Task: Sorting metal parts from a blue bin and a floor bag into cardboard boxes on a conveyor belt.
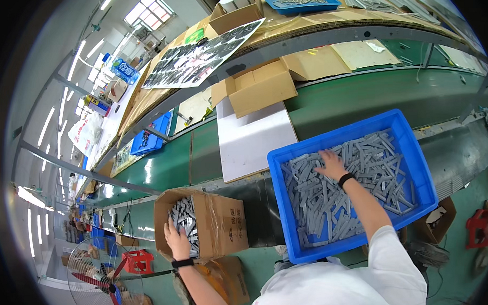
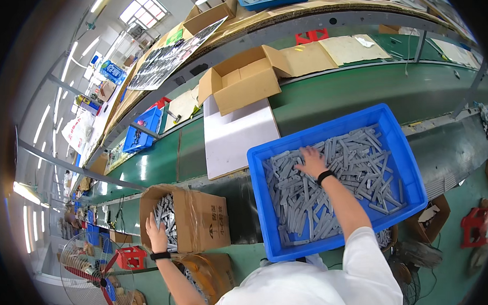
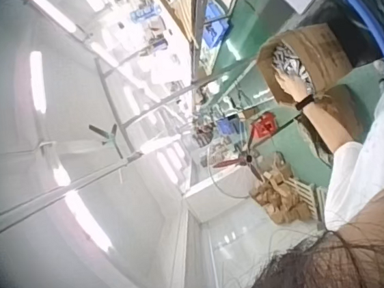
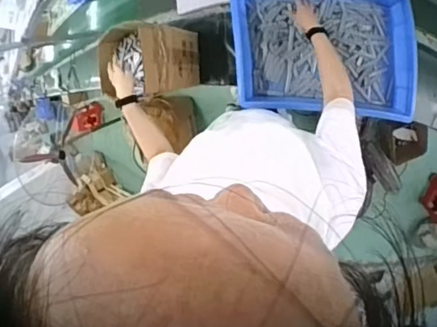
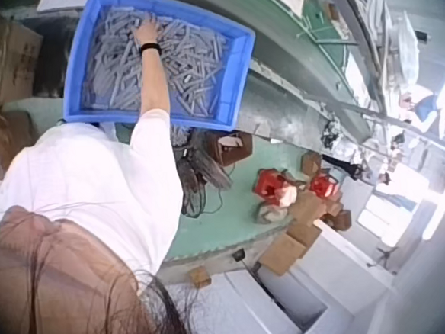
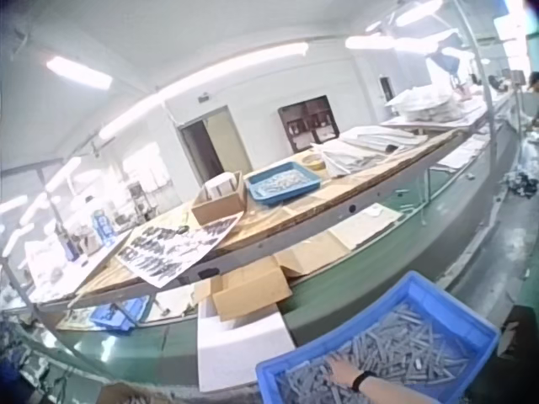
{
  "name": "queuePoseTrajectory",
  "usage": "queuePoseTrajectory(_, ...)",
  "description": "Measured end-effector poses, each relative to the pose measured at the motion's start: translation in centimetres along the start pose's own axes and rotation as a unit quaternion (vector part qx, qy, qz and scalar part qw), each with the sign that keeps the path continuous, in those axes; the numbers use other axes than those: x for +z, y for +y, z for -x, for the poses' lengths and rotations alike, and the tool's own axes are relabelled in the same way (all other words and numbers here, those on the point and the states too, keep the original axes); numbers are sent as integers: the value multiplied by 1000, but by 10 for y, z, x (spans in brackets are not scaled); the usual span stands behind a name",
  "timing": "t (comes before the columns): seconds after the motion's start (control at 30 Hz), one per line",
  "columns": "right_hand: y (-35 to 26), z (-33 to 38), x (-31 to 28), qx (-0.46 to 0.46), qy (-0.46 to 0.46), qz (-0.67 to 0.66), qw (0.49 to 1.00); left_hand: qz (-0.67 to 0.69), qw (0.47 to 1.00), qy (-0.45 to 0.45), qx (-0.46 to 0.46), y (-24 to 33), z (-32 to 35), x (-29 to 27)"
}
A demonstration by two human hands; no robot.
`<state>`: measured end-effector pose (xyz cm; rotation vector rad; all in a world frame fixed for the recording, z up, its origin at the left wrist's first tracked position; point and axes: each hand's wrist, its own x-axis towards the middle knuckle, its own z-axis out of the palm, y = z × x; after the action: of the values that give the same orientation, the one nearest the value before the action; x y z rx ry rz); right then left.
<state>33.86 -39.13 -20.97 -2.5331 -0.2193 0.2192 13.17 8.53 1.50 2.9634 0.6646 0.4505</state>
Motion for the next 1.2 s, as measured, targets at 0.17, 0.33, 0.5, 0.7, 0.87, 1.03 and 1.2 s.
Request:
queuePoseTrajectory(0.17, -67, 41, 43, -161, -74, 187, 966, 193, 975, 49, 96, 128, 52, -20)
queuePoseTrajectory(0.33, -21, 94, 36, -379, -109, 207, 895, 313, 901, -176, 243, 214, 94, 32)
queuePoseTrajectory(0.5, 57, 115, -8, -333, -108, 319, 881, 148, 888, -302, 313, 232, 136, 110)
queuePoseTrajectory(0.7, 78, 126, -84, -115, -142, 258, 949, 135, 923, -268, 240, 220, 137, 118)
queuePoseTrajectory(0.87, 118, 112, -107, 90, -37, 71, 993, 161, 914, -294, 229, 190, 147, 146)
queuePoseTrajectory(1.03, 111, 85, -90, 86, 93, 223, 966, 259, 899, -293, 198, 186, 160, 161)
queuePoseTrajectory(1.2, 147, 49, -82, 279, 195, 111, 934, 270, 895, -300, 190, 189, 161, 159)
